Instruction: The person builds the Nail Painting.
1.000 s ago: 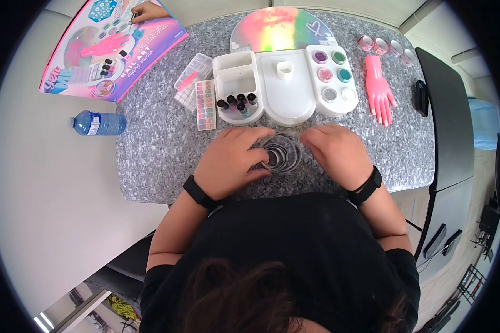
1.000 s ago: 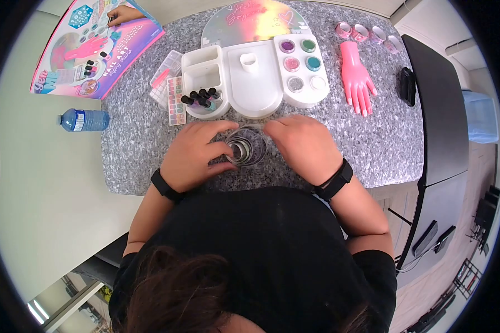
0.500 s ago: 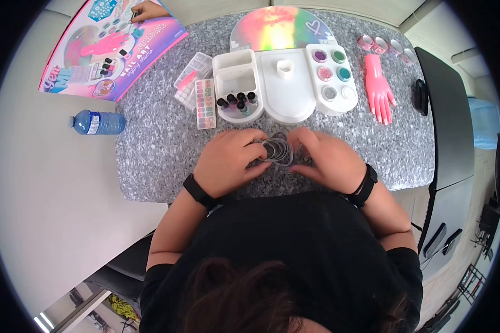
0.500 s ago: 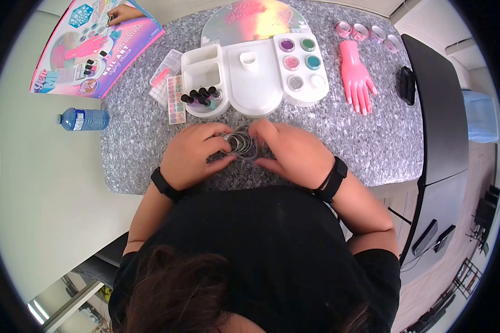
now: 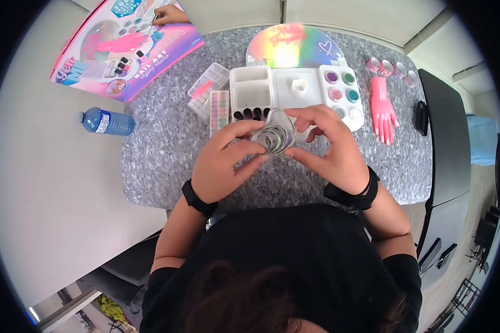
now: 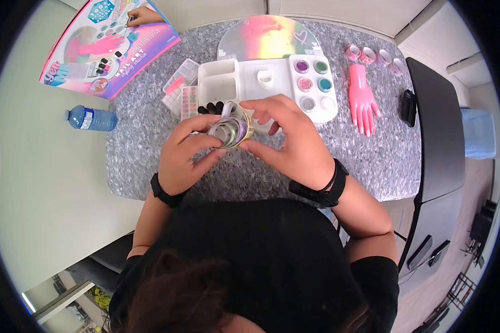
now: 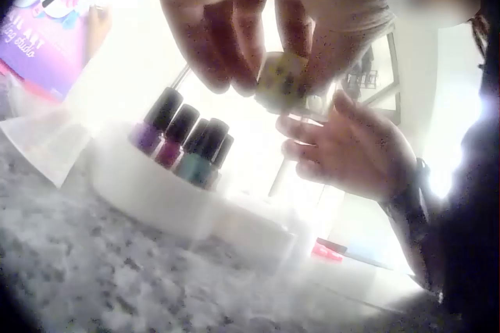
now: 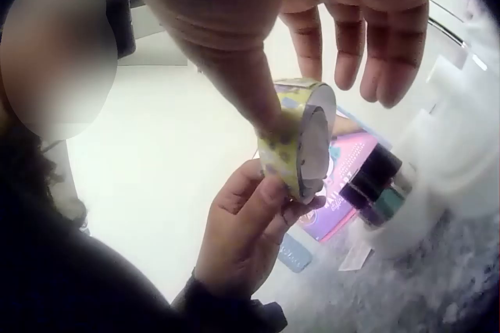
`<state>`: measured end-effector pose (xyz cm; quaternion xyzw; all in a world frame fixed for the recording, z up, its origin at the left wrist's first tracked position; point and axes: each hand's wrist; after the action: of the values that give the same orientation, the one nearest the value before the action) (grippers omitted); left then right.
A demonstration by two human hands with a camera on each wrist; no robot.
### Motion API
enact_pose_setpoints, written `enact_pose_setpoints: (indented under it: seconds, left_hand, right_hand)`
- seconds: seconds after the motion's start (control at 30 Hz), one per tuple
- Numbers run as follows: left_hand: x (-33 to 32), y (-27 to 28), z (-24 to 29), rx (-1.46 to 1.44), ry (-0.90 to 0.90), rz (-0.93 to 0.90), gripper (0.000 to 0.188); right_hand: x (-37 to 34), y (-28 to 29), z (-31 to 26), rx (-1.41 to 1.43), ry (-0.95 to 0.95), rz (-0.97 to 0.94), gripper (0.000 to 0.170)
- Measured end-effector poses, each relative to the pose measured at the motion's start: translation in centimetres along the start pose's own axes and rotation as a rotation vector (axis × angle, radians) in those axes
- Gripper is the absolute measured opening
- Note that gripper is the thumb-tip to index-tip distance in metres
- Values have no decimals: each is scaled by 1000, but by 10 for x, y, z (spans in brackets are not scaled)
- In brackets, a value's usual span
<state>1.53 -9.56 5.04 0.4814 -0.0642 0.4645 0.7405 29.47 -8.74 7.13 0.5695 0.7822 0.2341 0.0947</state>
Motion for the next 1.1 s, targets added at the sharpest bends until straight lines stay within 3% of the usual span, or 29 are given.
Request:
enact_pose_setpoints:
  seconds: [0.23,0.47,0.6,0.67,0.77,0.97,1.1]
  left_hand:
    - [10,4,-5,-38,83,178,25]
    - [9,-3,-9,-227,110,252,27]
    - [10,0,-1,-248,138,214,31]
    - [10,-1,1,-124,94,130,34]
    - [9,0,0,-88,62,74,35]
    - [10,2,0,-235,36,89,30]
    - [14,-1,7,-270,63,123,28]
  right_hand:
    - [27,-9,-17,261,37,-10,51]
    - [35,-23,-15,135,136,76,47]
    - [31,-34,-15,232,97,58,47]
    - [30,-37,-19,191,71,37,49]
    - [29,-42,-19,158,134,35,53]
    - [29,-38,-19,-62,300,63,66]
    - [28,-41,-21,-45,280,65,67]
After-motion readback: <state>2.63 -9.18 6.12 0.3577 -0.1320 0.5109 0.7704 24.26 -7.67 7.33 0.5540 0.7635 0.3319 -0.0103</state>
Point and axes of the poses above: each hand's wrist, its own x-axis towards the middle knuckle, its own y-axis out of the back of the hand, z = x × y, and after that the axes turned 9 degrees about -y, right-handed
